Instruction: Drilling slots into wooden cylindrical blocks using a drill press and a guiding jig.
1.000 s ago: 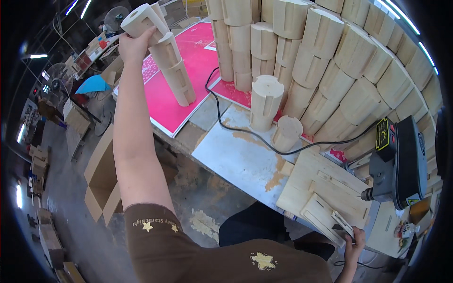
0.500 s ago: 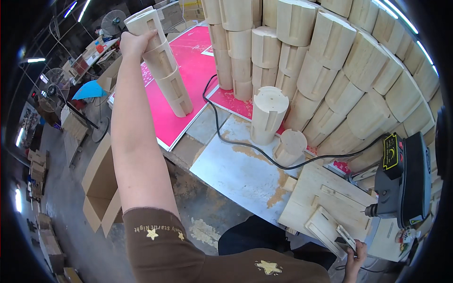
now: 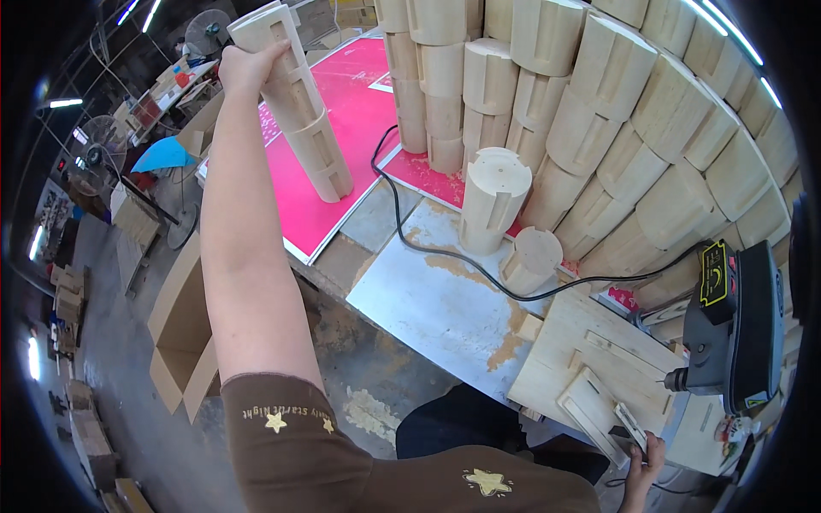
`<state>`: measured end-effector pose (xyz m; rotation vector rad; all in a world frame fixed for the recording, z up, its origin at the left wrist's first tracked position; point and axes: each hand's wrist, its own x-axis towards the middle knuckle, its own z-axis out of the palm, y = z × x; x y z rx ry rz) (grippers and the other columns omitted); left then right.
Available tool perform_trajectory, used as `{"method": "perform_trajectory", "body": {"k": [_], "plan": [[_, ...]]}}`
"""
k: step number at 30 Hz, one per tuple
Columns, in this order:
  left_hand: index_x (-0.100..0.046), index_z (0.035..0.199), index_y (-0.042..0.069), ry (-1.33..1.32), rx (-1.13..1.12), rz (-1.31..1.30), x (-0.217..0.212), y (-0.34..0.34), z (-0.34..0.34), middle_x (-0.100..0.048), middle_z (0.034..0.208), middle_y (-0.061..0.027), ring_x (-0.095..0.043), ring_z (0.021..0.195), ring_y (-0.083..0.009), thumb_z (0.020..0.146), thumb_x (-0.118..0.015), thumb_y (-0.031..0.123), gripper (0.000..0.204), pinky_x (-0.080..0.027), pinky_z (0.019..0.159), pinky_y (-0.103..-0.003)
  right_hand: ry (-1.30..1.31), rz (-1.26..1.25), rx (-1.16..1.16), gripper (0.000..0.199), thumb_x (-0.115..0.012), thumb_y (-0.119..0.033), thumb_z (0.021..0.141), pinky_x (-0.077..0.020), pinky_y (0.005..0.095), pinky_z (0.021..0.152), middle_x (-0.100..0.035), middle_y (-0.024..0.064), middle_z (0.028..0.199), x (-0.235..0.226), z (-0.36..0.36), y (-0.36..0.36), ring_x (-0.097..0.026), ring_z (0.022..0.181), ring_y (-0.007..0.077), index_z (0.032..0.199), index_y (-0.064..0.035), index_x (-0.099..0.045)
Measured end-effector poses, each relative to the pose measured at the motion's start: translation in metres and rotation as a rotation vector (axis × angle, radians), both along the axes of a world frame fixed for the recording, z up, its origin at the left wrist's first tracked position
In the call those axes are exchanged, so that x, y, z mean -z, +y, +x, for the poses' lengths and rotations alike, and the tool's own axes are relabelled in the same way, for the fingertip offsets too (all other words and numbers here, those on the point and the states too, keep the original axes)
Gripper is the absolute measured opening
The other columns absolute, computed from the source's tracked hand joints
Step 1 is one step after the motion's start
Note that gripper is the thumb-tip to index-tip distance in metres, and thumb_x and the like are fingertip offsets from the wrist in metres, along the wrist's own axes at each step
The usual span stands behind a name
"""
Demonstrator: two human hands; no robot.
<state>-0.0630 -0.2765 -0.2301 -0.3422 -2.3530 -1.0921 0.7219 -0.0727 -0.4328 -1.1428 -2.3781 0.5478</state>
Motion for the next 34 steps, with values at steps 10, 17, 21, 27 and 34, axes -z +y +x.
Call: {"method": "perform_trajectory", "body": {"k": [10,17,21,27,34], "plan": [[-0.030,0.130,-0.010,0.098,0.018,0.148,0.098,0.000,0.027,-0.039,0.130,-0.0294,-0.041,0.122,-0.0375,0.046,-0.084,0.046,0.115,-0.038,0.100,-0.041,-0.046,0.039,-0.014,0.031,-0.061,-0.006,0.073,-0.0416,0.0352,0.074,-0.056,0.0134,0.091,0.002,0.003,0.003,-0.053,0.084,0.0290,0.103,0.0002,-0.058],[-0.035,0.124,-0.006,-0.242,-0.047,0.102,0.242,0.001,0.058,-0.050,0.117,-0.0263,-0.050,0.110,-0.0385,0.047,-0.086,0.029,0.098,-0.045,0.090,-0.044,-0.031,-0.078,0.073,0.031,-0.059,-0.004,0.076,-0.0424,0.0337,0.072,-0.053,0.0127,0.091,0.006,0.008,0.001,-0.053,0.083,0.0276,0.106,-0.0004,-0.056],[-0.041,0.113,-0.004,-0.211,-0.087,0.168,0.261,0.013,0.051,-0.057,0.104,-0.0235,-0.058,0.097,-0.0373,0.052,-0.083,0.020,0.078,-0.050,0.082,-0.042,-0.202,-0.089,0.016,0.034,-0.061,-0.012,0.087,-0.0472,0.0327,0.078,-0.057,0.0171,0.108,0.001,0.016,0.006,-0.056,0.097,0.0265,0.119,-0.0017,-0.056],[-0.044,0.107,-0.004,-0.120,-0.099,0.193,0.266,0.028,0.033,-0.059,0.099,-0.0228,-0.060,0.092,-0.0374,0.051,-0.083,0.018,0.072,-0.050,0.079,-0.043,-0.220,-0.107,0.140,0.033,-0.064,-0.011,0.083,-0.0442,0.0340,0.083,-0.059,0.0145,0.104,-0.007,0.004,-0.004,-0.056,0.096,0.0260,0.113,-0.0002,-0.058],[-0.044,0.106,-0.004,-0.117,-0.098,0.188,0.270,0.050,0.002,-0.059,0.099,-0.0228,-0.060,0.092,-0.0370,0.052,-0.082,0.019,0.070,-0.050,0.079,-0.042,-0.149,0.009,-0.003,0.032,-0.059,-0.004,0.076,-0.0434,0.0353,0.072,-0.054,0.0132,0.098,-0.003,0.007,-0.005,-0.054,0.085,0.0281,0.107,-0.0016,-0.056]]}}
